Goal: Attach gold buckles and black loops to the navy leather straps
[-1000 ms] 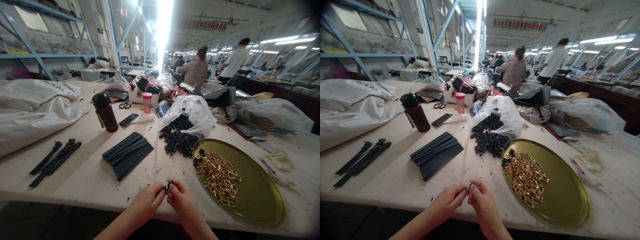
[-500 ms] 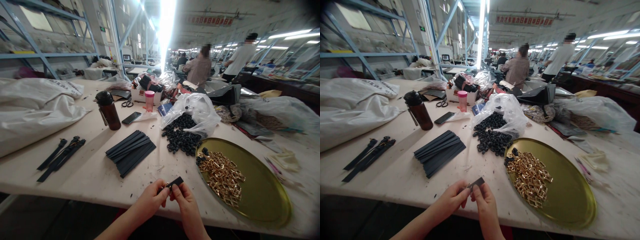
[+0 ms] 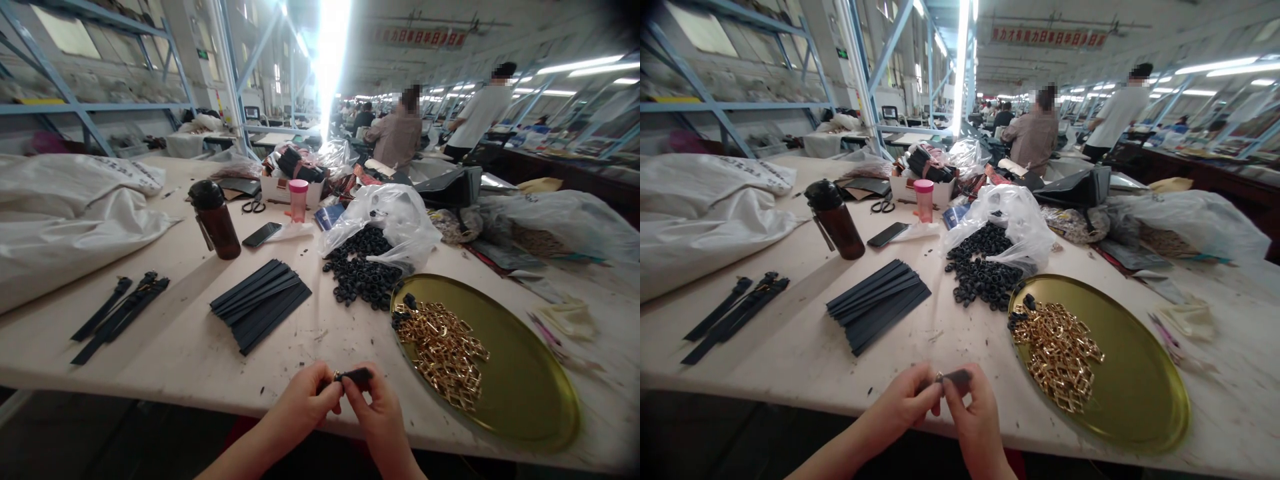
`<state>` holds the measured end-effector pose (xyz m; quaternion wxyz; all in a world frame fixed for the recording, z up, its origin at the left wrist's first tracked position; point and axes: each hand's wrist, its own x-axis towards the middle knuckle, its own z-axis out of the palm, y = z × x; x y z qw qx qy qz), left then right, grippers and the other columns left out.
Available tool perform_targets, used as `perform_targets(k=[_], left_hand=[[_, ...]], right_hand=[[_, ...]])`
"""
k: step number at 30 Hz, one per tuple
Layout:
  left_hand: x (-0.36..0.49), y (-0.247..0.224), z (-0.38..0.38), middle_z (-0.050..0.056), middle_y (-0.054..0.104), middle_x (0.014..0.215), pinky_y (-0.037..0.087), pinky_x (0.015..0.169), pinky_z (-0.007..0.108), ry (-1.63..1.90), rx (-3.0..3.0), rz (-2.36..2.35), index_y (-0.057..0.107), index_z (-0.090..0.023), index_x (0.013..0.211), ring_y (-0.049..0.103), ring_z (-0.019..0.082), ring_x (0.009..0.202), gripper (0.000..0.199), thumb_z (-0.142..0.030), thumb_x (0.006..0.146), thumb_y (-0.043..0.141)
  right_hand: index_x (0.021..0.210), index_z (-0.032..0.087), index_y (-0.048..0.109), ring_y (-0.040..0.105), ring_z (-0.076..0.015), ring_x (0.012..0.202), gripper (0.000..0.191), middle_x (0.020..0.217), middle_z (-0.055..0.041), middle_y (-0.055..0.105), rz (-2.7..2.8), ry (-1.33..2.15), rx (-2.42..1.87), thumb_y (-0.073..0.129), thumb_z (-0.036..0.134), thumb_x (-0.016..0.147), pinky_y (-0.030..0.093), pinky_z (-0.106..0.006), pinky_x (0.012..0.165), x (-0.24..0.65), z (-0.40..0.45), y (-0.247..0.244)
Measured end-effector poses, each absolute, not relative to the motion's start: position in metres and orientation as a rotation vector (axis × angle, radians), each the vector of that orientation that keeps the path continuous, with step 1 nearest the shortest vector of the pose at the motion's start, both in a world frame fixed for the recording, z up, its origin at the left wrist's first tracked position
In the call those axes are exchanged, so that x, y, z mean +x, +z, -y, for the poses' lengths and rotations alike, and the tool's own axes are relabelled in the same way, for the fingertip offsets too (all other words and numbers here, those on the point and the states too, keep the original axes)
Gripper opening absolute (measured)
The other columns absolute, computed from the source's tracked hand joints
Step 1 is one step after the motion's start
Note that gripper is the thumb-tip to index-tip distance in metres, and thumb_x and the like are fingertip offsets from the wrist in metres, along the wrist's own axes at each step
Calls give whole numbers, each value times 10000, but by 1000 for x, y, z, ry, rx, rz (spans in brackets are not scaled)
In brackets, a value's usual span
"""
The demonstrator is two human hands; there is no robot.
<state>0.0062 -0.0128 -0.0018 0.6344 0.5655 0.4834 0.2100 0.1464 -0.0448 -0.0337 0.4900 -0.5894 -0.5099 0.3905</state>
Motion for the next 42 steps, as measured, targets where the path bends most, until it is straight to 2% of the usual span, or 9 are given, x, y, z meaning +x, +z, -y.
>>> perform_targets(k=[7, 11, 15, 20, 24, 27, 33, 38, 42], left_hand=[[6, -11, -3, -57, 511, 491, 269, 361, 173, 497, 1313, -1110, 420, -177, 636, 369, 57, 365, 243, -377, 703, 541], [9, -20, -14, -54, 539, 577, 381, 409, 189, 686, 1224, -1001, 426, -176, 872, 481, 97, 459, 275, -296, 671, 570], [8, -24, -22, -74, 486, 537, 334, 377, 177, 688, 1334, -1034, 454, -165, 1053, 407, 79, 406, 358, -304, 728, 515], [7, -27, -28, -73, 480, 507, 267, 381, 193, 574, 1423, -1193, 524, -162, 1028, 329, 73, 363, 328, -348, 768, 450], [7, -21, -24, -45, 532, 577, 295, 450, 198, 572, 1515, -1180, 563, -158, 927, 383, 80, 439, 269, -342, 785, 427], [5, -12, -18, -33, 560, 641, 299, 453, 190, 551, 1515, -1138, 551, -164, 986, 399, 79, 465, 275, -244, 759, 417], [-5, 3, -10, -22, 558, 693, 329, 464, 185, 527, 1341, -1030, 459, -142, 1191, 397, 67, 466, 498, -118, 707, 344], [-15, 8, -4, -12, 570, 719, 320, 475, 178, 509, 1302, -941, 479, -142, 1189, 392, 54, 477, 422, -188, 784, 370], [-18, 5, -3, -13, 566, 706, 305, 444, 171, 495, 1342, -901, 486, -159, 1200, 385, 55, 464, 418, -221, 798, 390]], right_hand=[[655, 175, 531, 476, -129, 562, 307, 580, 22, 528, 1126, 1218, -1321, 593, 471, 710, 390, -236, 530, 147, 27, -35], [666, 162, 557, 506, -129, 578, 373, 589, 4, 546, 1480, 1279, -1241, 433, 477, 822, 403, -232, 543, 161, 1, -25], [723, 156, 611, 564, -136, 595, 504, 642, -29, 613, 1981, 742, -1617, 209, 393, 913, 415, -231, 558, 190, -37, -19], [738, 125, 609, 589, -241, 771, 198, 806, -133, 619, 1954, 169, -2028, 468, 238, 819, 388, -320, 671, 221, -80, -28], [770, 84, 612, 600, -301, 777, 158, 811, -198, 622, 1940, -15, -2175, 498, 192, 789, 377, -351, 648, 223, -97, -38], [778, 76, 613, 609, -301, 766, 169, 814, -211, 625, 1970, -50, -2195, 470, 164, 797, 371, -339, 623, 220, -99, -40], [733, 160, 606, 594, -197, 734, 124, 771, -82, 622, 2163, 70, -2013, 495, 176, 784, 363, -268, 633, 210, -75, -36], [700, 181, 585, 563, -152, 709, 133, 771, -34, 586, 2242, 242, -1827, 484, 191, 785, 384, -242, 648, 193, -37, -35], [679, 175, 539, 541, -162, 666, 170, 739, -40, 587, 1822, 737, -1564, 493, 289, 796, 411, -267, 618, 178, -11, -29]])
